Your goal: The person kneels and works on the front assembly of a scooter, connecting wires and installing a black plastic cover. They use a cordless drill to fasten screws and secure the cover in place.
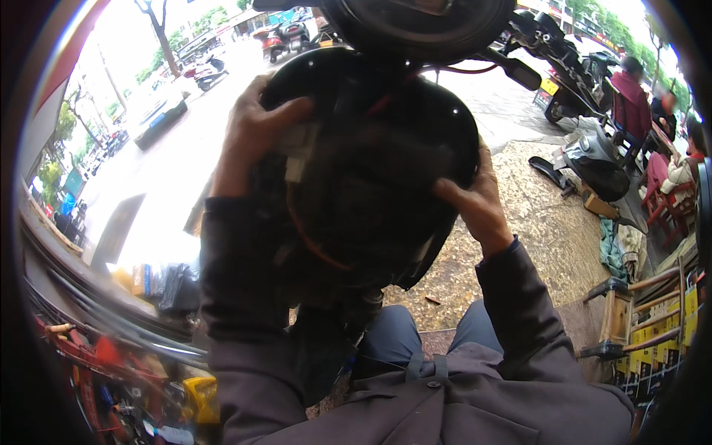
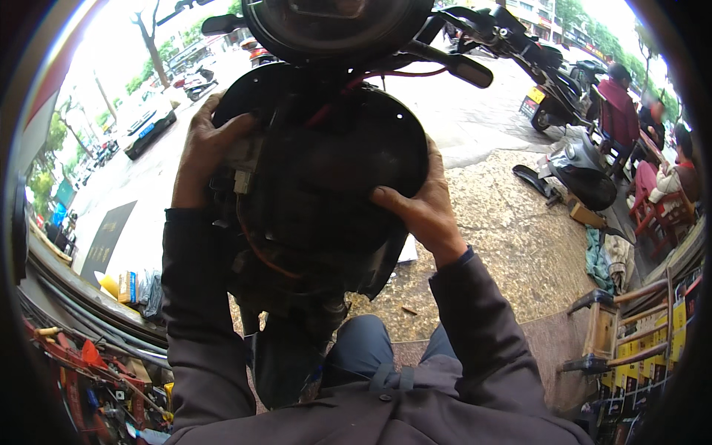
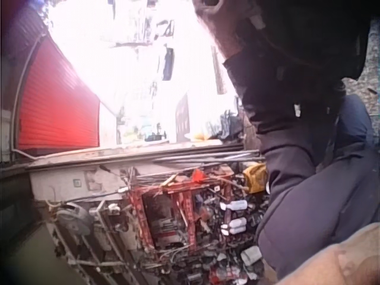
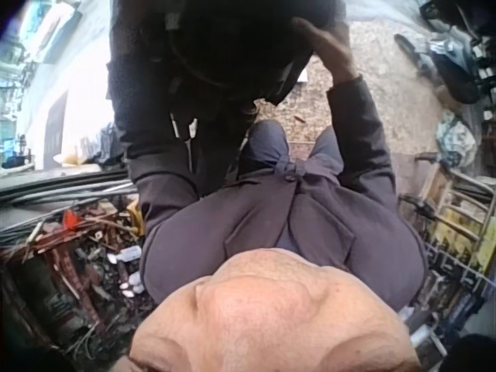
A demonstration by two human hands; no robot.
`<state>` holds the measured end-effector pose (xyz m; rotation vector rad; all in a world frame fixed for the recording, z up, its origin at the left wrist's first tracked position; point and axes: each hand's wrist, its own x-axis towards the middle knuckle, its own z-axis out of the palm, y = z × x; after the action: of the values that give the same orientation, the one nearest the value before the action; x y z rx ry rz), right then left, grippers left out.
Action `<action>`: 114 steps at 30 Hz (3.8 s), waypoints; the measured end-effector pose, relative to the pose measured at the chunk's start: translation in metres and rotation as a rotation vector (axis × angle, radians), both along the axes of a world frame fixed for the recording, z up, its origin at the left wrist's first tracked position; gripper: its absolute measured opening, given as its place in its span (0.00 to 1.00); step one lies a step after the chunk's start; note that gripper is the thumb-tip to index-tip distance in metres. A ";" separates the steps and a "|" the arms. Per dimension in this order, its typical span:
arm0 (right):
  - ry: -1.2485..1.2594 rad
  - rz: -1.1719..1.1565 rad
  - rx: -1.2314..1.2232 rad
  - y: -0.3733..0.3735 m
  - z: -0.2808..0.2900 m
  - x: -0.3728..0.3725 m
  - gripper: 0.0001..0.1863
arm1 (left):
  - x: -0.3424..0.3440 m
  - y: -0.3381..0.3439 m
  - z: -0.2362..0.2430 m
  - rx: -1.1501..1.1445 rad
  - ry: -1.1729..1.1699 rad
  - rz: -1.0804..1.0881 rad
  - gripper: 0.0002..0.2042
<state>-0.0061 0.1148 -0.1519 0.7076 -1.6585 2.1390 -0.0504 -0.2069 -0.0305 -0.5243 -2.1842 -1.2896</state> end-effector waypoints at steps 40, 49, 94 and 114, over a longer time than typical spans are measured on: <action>0.095 -0.430 0.442 0.003 0.020 -0.001 0.67 | -0.046 0.004 0.053 -0.367 -0.136 -0.170 0.28; 0.149 -0.454 0.492 0.006 0.015 -0.005 0.68 | -0.053 0.003 0.049 -0.483 -0.010 -0.186 0.30; 0.094 -0.486 0.546 -0.003 0.027 0.002 0.57 | 0.017 -0.125 -0.152 0.245 -0.285 -0.218 0.12; 0.150 -0.505 0.579 0.009 0.021 -0.005 0.58 | 0.049 -0.162 -0.228 0.448 -0.353 -0.240 0.16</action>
<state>-0.0116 0.1241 -0.1308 0.4999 -2.1105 1.2412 -0.0012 -0.3685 -0.2586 -0.4076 -2.0388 -2.0670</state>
